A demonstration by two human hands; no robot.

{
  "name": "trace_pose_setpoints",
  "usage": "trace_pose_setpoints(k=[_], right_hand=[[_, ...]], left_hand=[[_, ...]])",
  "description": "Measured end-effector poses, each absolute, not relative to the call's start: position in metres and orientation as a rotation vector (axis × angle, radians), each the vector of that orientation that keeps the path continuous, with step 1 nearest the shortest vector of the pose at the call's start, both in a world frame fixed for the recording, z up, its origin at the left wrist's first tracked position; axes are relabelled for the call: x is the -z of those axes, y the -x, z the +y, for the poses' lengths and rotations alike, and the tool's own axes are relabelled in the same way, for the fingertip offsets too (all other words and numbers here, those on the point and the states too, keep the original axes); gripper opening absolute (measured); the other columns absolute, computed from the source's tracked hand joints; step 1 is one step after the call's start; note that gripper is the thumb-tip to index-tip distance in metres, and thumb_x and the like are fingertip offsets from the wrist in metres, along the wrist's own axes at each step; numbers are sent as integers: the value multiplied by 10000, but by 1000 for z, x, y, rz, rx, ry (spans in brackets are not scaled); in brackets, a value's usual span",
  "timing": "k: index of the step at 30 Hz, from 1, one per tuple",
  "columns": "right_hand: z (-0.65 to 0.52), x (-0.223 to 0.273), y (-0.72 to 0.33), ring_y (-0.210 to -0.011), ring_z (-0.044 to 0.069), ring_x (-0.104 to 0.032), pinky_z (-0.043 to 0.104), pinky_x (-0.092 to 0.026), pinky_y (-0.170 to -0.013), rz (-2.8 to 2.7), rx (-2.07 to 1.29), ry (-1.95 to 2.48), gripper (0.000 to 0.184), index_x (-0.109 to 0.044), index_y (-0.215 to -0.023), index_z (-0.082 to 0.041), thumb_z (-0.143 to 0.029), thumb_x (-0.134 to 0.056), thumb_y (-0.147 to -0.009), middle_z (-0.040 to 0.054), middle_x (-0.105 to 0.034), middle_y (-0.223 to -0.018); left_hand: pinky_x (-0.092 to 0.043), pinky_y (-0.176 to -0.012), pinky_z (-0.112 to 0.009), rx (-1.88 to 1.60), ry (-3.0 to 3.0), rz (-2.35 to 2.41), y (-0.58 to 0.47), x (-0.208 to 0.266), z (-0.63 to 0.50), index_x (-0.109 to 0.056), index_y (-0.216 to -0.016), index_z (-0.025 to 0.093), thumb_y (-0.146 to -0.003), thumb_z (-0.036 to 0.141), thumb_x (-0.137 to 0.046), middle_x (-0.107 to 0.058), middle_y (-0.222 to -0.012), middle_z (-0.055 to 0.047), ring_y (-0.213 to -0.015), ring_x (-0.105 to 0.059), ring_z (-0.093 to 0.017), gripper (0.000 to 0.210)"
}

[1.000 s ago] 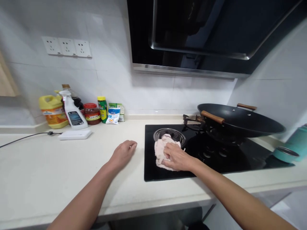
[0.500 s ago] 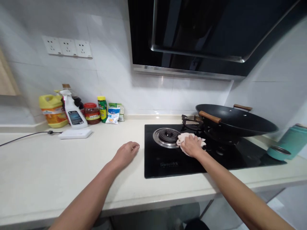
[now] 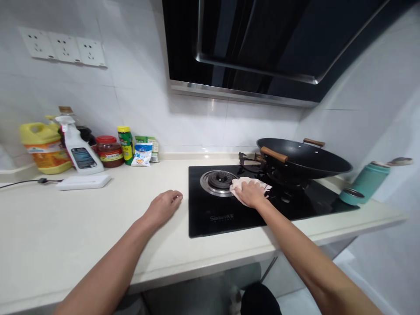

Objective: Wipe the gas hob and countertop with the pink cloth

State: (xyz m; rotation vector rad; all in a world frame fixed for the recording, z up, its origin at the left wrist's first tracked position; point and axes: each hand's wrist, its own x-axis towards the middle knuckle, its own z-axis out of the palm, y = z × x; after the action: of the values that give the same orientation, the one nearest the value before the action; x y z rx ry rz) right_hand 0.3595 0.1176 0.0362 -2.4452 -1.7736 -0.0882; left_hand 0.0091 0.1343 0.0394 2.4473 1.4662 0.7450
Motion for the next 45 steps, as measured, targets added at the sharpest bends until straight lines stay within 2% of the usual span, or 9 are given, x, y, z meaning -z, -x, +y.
trace_pose_setpoints(k=[5, 10, 16, 20, 26, 33, 39, 42, 45], right_hand=[[77, -33, -312, -1219, 407, -489, 567, -329, -993, -2033, 145, 2168, 678, -570, -1338, -184, -665, -265, -970, 217, -523, -1371], [48, -33, -275, -1179, 364, -489, 542, -328, -978, -2288, 177, 1767, 479, -629, -1227, -230, -566, -406, -968, 151, -568, -1307], [25, -29, -295, -1086, 261, -521, 393, -353, -935, -2294, 160, 1564, 321, -659, -1146, -225, -423, -565, -912, 80, -641, -1164], [10, -20, -342, -1089, 250, -533, 375, -362, -945, -2166, 197, 1685, 324, -649, -1171, -206, -344, -568, -890, 89, -649, -1176], [-13, -9, -411, -1197, 273, -522, 389, -358, -1015, -2007, 202, 1858, 513, -563, -1340, -179, -308, -542, -843, 111, -598, -1356], [-22, -24, -442, -1128, 276, -567, 374, -371, -949, -1971, 126, 2124, 486, -573, -1286, -170, -316, -523, -825, 132, -622, -1283], [-22, -28, -458, -1103, 308, -589, 385, -380, -854, -1692, 250, 2495, 388, -593, -1204, -161, -331, -474, -876, 164, -659, -1189], [-18, -28, -461, -1167, 318, -553, 405, -377, -890, -1704, 295, 2485, 385, -604, -1213, -182, -296, -441, -883, 145, -656, -1228], [-15, -28, -462, -1275, 337, -485, 450, -351, -985, -1884, 254, 2345, 505, -553, -1354, -193, -312, -456, -872, 138, -588, -1381]], left_hand=[[-499, -911, -392, -719, -2477, 1453, -10, -38, 137, -727, -1071, 193, -929, 452, -404, -745, -1115, -97, -1033, -664, -283, 437], [-509, -922, -370, -738, -2480, 1435, -7, -35, 144, -746, -1056, 202, -900, 502, -429, -760, -1121, -90, -1038, -686, -285, 463], [-521, -915, -354, -707, -2501, 1411, -5, -35, 147, -756, -1031, 211, -889, 551, -433, -770, -1105, -85, -1020, -699, -288, 490], [-520, -924, -363, -701, -2524, 1392, -5, -35, 148, -755, -1038, 204, -888, 554, -429, -766, -1103, -92, -1017, -694, -291, 501], [-522, -915, -369, -704, -2549, 1382, -5, -30, 149, -753, -1022, 221, -890, 545, -442, -762, -1083, -85, -1007, -687, -283, 469], [-520, -917, -379, -693, -2546, 1365, -5, -32, 148, -751, -1038, 217, -896, 523, -449, -756, -1084, -89, -1015, -679, -284, 453], [-511, -908, -374, -671, -2528, 1375, -7, -34, 143, -742, -1041, 218, -911, 518, -437, -745, -1084, -86, -1022, -667, -278, 448], [-505, -898, -378, -646, -2547, 1355, -9, -35, 142, -743, -1018, 223, -917, 520, -421, -738, -1054, -84, -1024, -658, -282, 450], [-495, -907, -382, -632, -2568, 1334, -8, -33, 144, -742, -1008, 226, -924, 520, -406, -731, -1039, -84, -1024, -649, -280, 454]])
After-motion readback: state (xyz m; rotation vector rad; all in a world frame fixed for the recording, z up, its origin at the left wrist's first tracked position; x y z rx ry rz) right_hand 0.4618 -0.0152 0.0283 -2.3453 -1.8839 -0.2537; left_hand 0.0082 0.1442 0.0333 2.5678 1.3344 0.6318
